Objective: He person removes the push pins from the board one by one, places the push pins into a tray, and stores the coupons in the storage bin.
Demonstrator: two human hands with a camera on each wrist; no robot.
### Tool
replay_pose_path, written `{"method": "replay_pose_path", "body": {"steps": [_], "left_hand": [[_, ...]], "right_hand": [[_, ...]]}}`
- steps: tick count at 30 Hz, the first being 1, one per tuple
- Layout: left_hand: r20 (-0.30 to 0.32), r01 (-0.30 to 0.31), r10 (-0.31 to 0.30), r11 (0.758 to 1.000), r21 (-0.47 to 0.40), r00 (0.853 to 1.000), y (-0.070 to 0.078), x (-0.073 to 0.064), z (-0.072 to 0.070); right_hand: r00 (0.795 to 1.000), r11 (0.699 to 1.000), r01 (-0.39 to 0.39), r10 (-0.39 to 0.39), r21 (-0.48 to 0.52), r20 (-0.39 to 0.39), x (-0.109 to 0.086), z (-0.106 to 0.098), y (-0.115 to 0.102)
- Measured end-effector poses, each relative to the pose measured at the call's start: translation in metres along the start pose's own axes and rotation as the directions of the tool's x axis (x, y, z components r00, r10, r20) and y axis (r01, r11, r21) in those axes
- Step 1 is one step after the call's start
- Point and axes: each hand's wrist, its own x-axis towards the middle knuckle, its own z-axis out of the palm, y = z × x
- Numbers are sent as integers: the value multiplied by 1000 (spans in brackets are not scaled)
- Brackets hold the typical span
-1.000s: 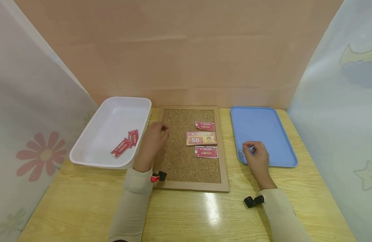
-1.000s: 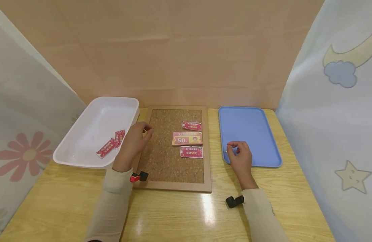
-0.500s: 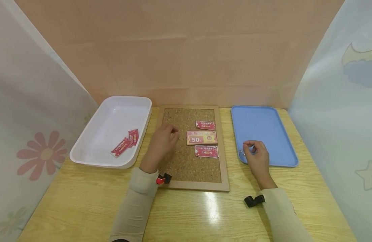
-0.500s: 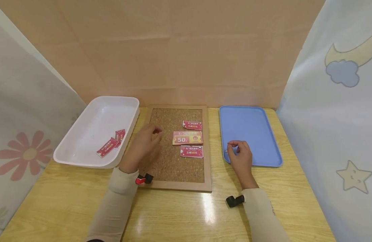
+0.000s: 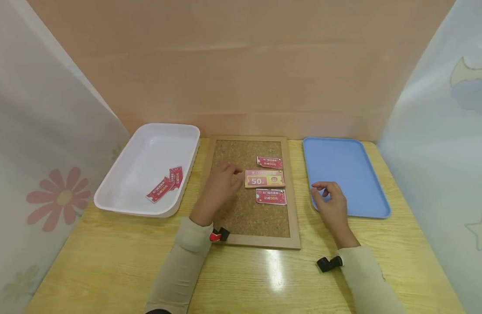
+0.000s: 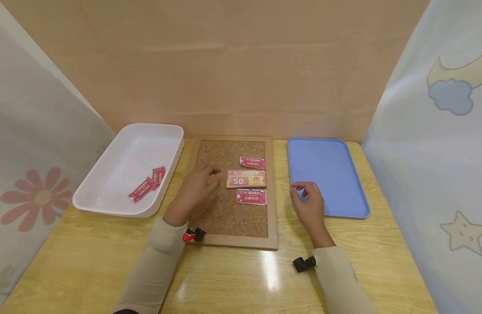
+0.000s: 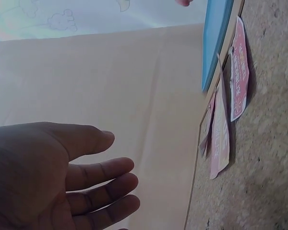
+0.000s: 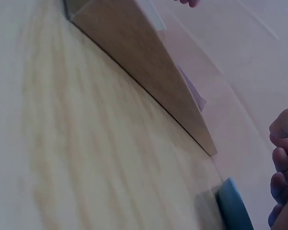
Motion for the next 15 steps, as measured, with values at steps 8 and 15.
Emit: {"method": "replay_pose_path", "body": {"steps": [8,15], "left_hand": [[59,26,-29,998,60,998,9,0,8],[122,68,-71,997,34,990,13,-5,14]], "right_hand": [[995,1000,17,-15,-21,98,4,8,-12],[967,999,-23,34,-48,252,3,17,-21]]}}
